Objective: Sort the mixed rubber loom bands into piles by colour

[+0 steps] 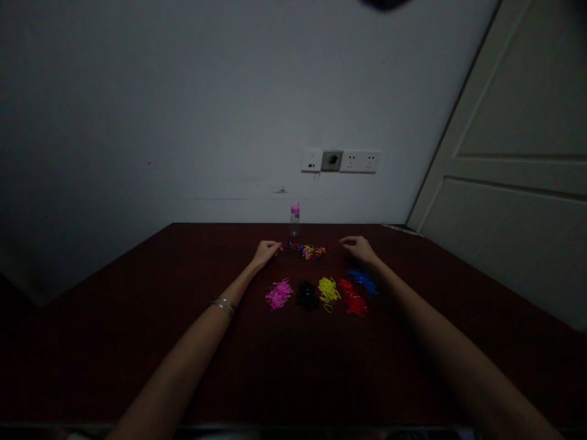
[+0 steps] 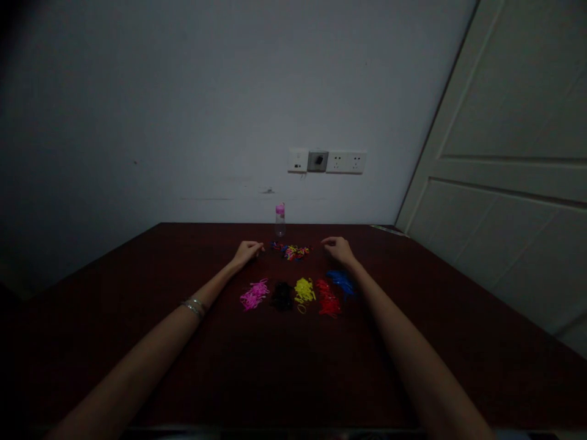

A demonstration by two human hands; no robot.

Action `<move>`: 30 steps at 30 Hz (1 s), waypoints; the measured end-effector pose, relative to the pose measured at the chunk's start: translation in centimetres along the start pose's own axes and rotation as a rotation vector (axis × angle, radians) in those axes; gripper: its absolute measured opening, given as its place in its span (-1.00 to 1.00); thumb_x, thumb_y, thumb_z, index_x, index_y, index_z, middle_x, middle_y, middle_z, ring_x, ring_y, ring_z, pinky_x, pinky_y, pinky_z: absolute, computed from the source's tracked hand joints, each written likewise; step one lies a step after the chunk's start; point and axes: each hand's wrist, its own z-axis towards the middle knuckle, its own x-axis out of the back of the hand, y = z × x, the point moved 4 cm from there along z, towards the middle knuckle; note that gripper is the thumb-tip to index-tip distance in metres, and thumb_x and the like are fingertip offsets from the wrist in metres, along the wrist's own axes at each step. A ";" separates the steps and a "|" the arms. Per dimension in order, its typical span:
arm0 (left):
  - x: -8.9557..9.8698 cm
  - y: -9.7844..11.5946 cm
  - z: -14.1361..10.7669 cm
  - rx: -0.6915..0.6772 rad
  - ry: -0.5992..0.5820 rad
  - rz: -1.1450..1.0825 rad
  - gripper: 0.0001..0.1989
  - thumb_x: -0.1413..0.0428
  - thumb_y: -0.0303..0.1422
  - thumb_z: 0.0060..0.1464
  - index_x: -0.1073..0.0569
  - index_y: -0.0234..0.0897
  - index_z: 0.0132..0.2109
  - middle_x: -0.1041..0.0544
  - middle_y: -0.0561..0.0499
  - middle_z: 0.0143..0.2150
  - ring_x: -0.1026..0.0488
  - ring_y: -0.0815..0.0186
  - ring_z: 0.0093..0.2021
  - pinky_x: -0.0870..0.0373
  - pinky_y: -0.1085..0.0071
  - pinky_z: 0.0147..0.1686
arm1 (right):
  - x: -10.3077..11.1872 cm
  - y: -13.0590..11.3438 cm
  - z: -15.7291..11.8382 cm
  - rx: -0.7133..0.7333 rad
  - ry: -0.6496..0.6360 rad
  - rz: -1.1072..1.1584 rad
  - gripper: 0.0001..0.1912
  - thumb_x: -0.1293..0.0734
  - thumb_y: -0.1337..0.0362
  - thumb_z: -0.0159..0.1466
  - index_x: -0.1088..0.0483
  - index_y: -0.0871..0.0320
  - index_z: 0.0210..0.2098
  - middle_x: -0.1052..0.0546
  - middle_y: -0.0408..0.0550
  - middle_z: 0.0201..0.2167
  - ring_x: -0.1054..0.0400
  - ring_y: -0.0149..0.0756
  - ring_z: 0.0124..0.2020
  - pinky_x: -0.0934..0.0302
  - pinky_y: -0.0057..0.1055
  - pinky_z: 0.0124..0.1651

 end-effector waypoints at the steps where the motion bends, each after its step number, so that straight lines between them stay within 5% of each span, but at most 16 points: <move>1: 0.0 0.0 0.0 -0.001 -0.001 0.001 -0.65 -0.01 -0.16 -0.07 -0.48 -0.39 -0.50 -0.22 0.13 -0.72 -0.11 0.48 -0.66 -0.02 0.50 -0.59 | -0.5 -0.5 0.3 -0.004 -0.002 0.018 -0.73 -0.25 0.36 0.09 -0.51 0.23 -0.26 -0.57 0.00 -0.30 -0.43 -0.26 -0.24 -0.24 -0.44 -0.14; 10: 0.1 0.2 -0.2 -0.027 0.012 -0.022 -0.57 0.01 -0.07 -0.04 -0.47 -0.39 -0.51 -0.23 0.11 -0.72 -0.13 0.47 -0.65 -0.04 0.50 -0.58 | -4.2 -2.3 1.7 -0.025 -0.087 -0.075 -0.65 -0.29 0.49 0.02 -0.46 0.26 -0.17 -0.55 -0.03 -0.36 -0.41 -0.37 -0.35 -0.22 -0.57 -0.27; 22: 0.0 0.2 -0.2 -0.008 0.019 -0.003 -0.47 0.09 0.00 0.01 -0.48 -0.39 -0.50 -0.24 0.09 -0.73 -0.17 0.45 -0.64 -0.08 0.50 -0.57 | -5.2 -2.4 1.9 0.033 -0.130 -0.193 -0.57 -0.18 0.50 0.12 -0.34 0.24 -0.01 -0.49 0.06 -0.12 -0.37 -0.30 -0.11 -0.17 -0.48 -0.05; 30: 0.1 0.2 -0.1 -0.009 0.015 0.009 -0.45 0.13 0.00 0.04 -0.48 -0.40 -0.50 -0.24 0.09 -0.73 -0.16 0.46 -0.66 -0.07 0.50 -0.57 | -4.6 -2.3 1.6 0.032 -0.164 -0.214 -0.50 -0.21 0.45 0.14 -0.23 0.24 0.09 -0.49 0.09 -0.14 -0.36 -0.27 -0.13 -0.18 -0.43 -0.07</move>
